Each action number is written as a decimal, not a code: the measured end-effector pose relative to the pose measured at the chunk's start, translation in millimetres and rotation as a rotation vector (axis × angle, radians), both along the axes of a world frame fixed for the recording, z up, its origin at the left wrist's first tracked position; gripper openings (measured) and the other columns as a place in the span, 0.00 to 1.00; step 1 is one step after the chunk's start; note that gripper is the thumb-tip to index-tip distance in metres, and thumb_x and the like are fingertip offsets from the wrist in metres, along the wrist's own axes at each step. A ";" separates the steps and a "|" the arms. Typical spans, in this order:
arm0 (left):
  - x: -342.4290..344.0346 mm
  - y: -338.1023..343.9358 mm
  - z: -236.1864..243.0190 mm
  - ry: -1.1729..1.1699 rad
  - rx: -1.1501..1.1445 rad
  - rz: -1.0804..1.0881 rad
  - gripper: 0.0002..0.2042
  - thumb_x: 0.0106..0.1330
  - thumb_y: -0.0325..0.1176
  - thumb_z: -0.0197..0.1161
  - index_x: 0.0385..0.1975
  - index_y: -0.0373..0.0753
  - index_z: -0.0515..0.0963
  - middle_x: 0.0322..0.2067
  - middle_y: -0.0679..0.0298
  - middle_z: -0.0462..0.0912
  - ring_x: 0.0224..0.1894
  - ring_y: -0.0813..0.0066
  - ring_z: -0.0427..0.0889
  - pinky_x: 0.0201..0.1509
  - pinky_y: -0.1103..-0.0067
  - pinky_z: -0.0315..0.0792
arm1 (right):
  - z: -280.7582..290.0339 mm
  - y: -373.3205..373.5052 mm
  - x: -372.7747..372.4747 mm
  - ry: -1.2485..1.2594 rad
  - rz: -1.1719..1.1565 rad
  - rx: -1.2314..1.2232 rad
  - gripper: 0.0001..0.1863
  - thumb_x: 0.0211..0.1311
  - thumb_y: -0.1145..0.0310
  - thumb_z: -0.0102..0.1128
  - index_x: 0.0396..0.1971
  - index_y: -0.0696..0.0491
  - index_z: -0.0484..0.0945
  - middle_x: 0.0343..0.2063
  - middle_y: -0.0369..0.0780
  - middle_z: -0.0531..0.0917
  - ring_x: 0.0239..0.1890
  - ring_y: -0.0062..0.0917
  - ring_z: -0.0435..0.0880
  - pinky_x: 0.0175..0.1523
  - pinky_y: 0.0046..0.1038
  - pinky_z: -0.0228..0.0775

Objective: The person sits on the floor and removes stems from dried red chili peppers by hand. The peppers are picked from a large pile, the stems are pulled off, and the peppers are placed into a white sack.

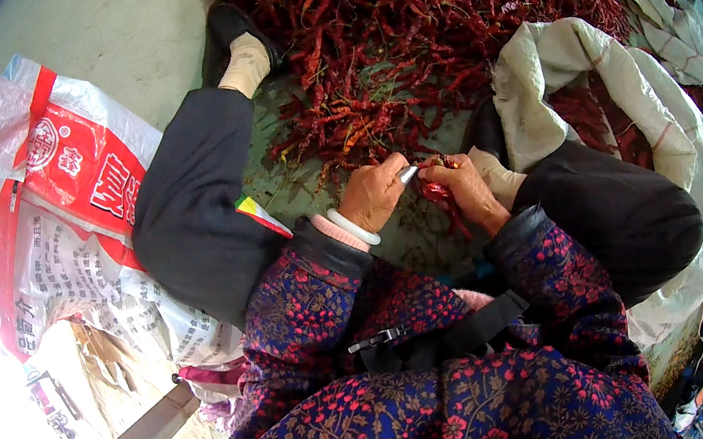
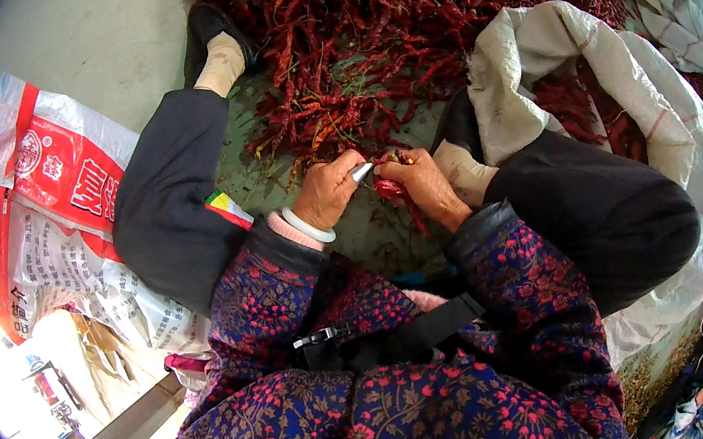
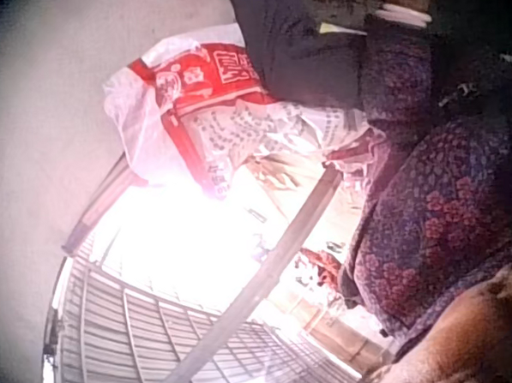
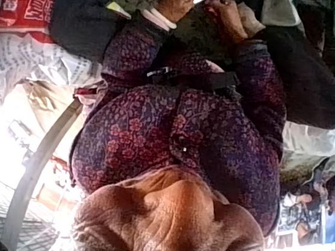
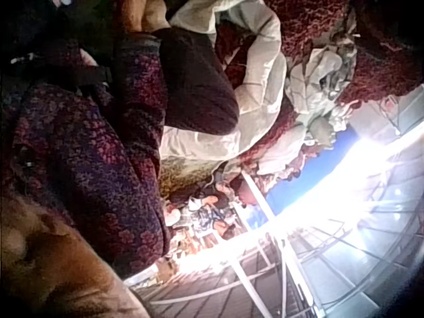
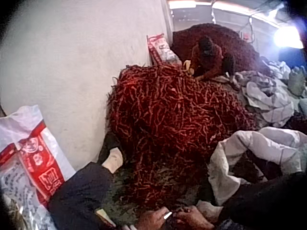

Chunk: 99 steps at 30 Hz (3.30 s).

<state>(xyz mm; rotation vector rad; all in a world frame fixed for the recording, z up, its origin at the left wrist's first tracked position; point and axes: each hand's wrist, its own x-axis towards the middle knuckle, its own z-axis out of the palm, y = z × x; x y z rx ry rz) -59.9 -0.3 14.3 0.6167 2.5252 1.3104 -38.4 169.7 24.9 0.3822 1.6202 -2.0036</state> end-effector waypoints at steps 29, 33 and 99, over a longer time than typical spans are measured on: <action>13.9 26.5 -15.4 0.048 0.113 0.359 0.07 0.53 0.26 0.44 0.24 0.32 0.71 0.15 0.52 0.69 0.17 0.63 0.68 0.22 0.71 0.61 | -20.8 -31.0 19.2 0.178 -0.223 0.359 0.10 0.52 0.69 0.52 0.23 0.62 0.73 0.13 0.38 0.72 0.18 0.16 0.66 0.24 0.23 0.61; 9.5 23.7 -22.1 0.063 0.062 0.301 0.05 0.54 0.28 0.49 0.21 0.36 0.70 0.17 0.48 0.72 0.23 0.47 0.73 0.25 0.62 0.64 | -18.9 -28.7 21.0 0.279 -0.117 0.497 0.11 0.52 0.68 0.52 0.22 0.62 0.73 0.13 0.43 0.73 0.16 0.19 0.68 0.23 0.26 0.62; -124.7 -65.2 17.1 -0.342 0.338 0.125 0.17 0.51 0.23 0.57 0.44 0.30 0.71 0.33 0.68 0.76 0.30 0.86 0.70 0.30 0.90 0.64 | -8.6 20.2 -6.4 -0.089 -0.293 -0.584 0.04 0.56 0.71 0.47 0.24 0.54 0.69 0.18 0.35 0.71 0.16 0.17 0.64 0.21 0.18 0.54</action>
